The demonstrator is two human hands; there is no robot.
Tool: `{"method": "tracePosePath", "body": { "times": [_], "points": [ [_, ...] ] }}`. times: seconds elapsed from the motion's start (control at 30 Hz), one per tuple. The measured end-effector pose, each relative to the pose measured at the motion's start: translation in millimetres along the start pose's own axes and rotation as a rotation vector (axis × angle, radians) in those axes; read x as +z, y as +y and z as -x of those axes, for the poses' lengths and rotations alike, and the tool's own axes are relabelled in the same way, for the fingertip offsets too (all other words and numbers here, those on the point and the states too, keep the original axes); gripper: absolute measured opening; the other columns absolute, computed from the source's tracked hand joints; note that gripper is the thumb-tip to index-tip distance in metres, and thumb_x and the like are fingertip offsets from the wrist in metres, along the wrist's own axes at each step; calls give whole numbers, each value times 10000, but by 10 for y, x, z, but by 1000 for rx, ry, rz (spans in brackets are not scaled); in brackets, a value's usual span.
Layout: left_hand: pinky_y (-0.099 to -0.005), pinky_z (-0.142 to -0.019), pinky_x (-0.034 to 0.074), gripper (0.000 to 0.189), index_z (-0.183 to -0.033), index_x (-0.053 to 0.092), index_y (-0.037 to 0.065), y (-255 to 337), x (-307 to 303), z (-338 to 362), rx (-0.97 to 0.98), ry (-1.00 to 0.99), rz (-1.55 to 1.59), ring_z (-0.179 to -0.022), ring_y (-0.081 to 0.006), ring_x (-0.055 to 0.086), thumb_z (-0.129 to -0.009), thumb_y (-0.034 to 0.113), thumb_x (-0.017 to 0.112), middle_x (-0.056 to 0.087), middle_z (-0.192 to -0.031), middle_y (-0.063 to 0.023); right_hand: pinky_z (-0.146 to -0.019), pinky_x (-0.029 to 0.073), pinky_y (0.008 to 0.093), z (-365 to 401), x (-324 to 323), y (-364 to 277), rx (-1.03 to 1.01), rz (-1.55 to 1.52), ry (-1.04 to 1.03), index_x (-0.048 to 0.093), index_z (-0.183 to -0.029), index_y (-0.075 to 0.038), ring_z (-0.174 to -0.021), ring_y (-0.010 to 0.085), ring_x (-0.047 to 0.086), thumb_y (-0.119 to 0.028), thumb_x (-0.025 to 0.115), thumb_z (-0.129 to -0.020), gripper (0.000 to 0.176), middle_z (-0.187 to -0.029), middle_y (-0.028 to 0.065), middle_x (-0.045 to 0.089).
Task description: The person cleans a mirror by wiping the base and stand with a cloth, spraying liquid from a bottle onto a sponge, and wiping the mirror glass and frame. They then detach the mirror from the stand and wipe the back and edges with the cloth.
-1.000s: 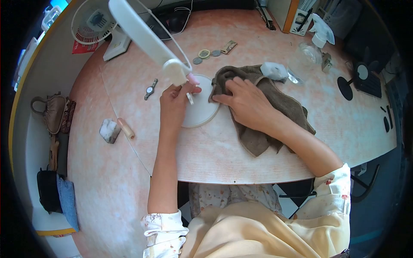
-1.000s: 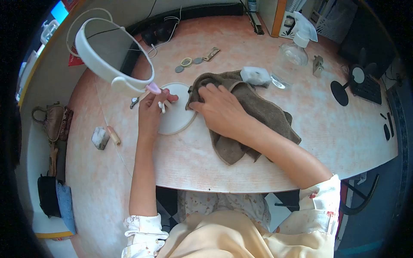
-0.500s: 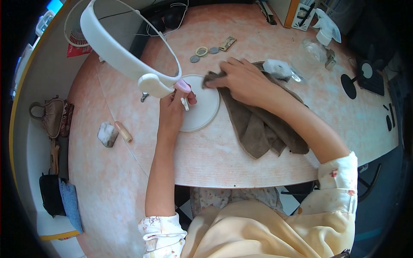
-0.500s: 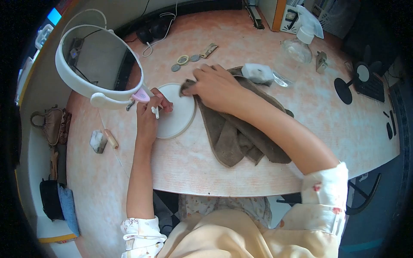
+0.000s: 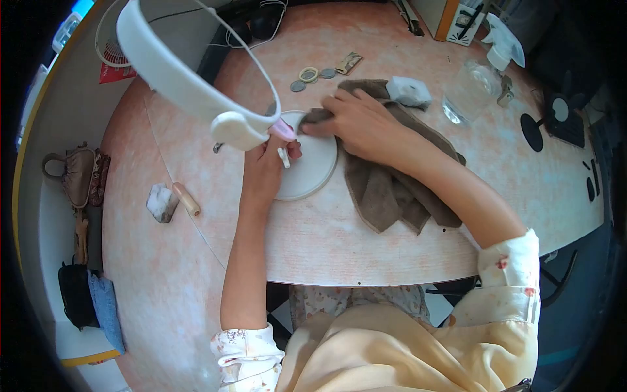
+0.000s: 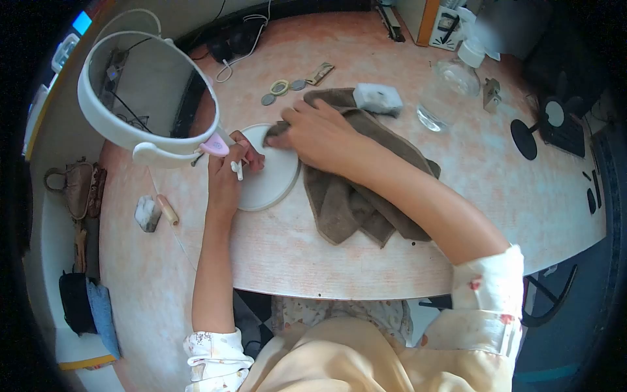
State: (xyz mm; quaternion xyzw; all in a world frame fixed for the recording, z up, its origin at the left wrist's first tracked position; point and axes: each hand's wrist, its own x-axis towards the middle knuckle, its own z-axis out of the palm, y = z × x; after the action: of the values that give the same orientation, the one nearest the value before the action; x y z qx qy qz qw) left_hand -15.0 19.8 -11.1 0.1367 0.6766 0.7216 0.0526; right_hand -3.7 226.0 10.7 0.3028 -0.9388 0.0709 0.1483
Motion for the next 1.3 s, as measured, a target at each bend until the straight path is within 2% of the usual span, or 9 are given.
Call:
{"method": "tracePosePath", "body": {
  "times": [0.1,0.33,0.43,0.57,0.73,0.83,0.93,1.13,1.3],
  "points": [
    [-261,-621,422,231,-844,611,35,2,-8,-9,31,-18,-7,-668,-124,562,-966,221,550,567,-693,-32,-883,411,388,317,-244,-140,63,-93,-169,739,-1149,-271,-1108,239,540,-65,557,-858,400,-1075,71,606],
    [-270,-624,427,208,-860,621,47,-26,-30,-31,71,-69,-32,-671,-122,563,-954,223,562,564,-687,-34,-854,418,384,-206,158,-49,52,14,56,719,-1183,-293,-1093,242,548,-97,528,-889,402,-1067,83,617],
    [-271,-640,435,194,-891,605,40,-27,-43,-12,-6,-49,32,-680,-126,572,-950,220,564,561,-685,-34,-834,410,379,-130,165,-72,51,-14,94,708,-1201,-237,-1073,241,536,28,553,-789,514,-1026,70,583],
    [-349,-804,504,167,-800,566,18,120,-71,-21,35,-90,-120,-717,-186,605,-871,166,593,612,-724,-98,-860,415,390,295,-6,-237,72,-15,61,687,-1225,-182,-1083,254,537,-12,549,-814,466,-1047,86,596],
    [-300,-776,498,309,-922,681,3,378,-253,36,-25,120,-472,-766,-180,653,-707,153,843,674,-804,-89,-859,425,396,563,-199,-578,70,-28,-12,682,-1212,-118,-1083,259,548,-64,530,-865,383,-1058,113,611],
    [-292,-634,441,283,-729,671,25,444,-282,75,-129,91,-329,-667,-136,594,-679,212,878,661,-691,-48,-856,426,392,552,-168,-535,57,-85,33,705,-1182,-156,-1062,257,549,-61,527,-865,376,-1051,110,609],
    [-266,-651,456,242,-743,708,23,454,-321,51,-78,51,-307,-643,-133,598,-694,197,870,679,-684,-55,-857,425,381,413,-162,-421,68,-68,-5,700,-1213,-253,-1075,257,529,-37,538,-836,463,-1050,92,577],
    [-248,-646,448,239,-748,709,5,411,-399,14,-56,1,-335,-655,-120,605,-704,181,864,688,-698,-65,-818,424,354,-361,237,-314,-29,74,158,736,-1147,-301,-1036,229,547,-162,571,-858,360,-972,77,559],
    [-237,-640,439,226,-727,690,14,327,-399,15,-47,60,-280,-647,-111,598,-707,164,859,679,-684,-53,-843,424,361,-371,225,-237,-67,-57,91,743,-1135,-292,-1027,241,541,-50,553,-832,432,-962,80,554]
  ]
}}
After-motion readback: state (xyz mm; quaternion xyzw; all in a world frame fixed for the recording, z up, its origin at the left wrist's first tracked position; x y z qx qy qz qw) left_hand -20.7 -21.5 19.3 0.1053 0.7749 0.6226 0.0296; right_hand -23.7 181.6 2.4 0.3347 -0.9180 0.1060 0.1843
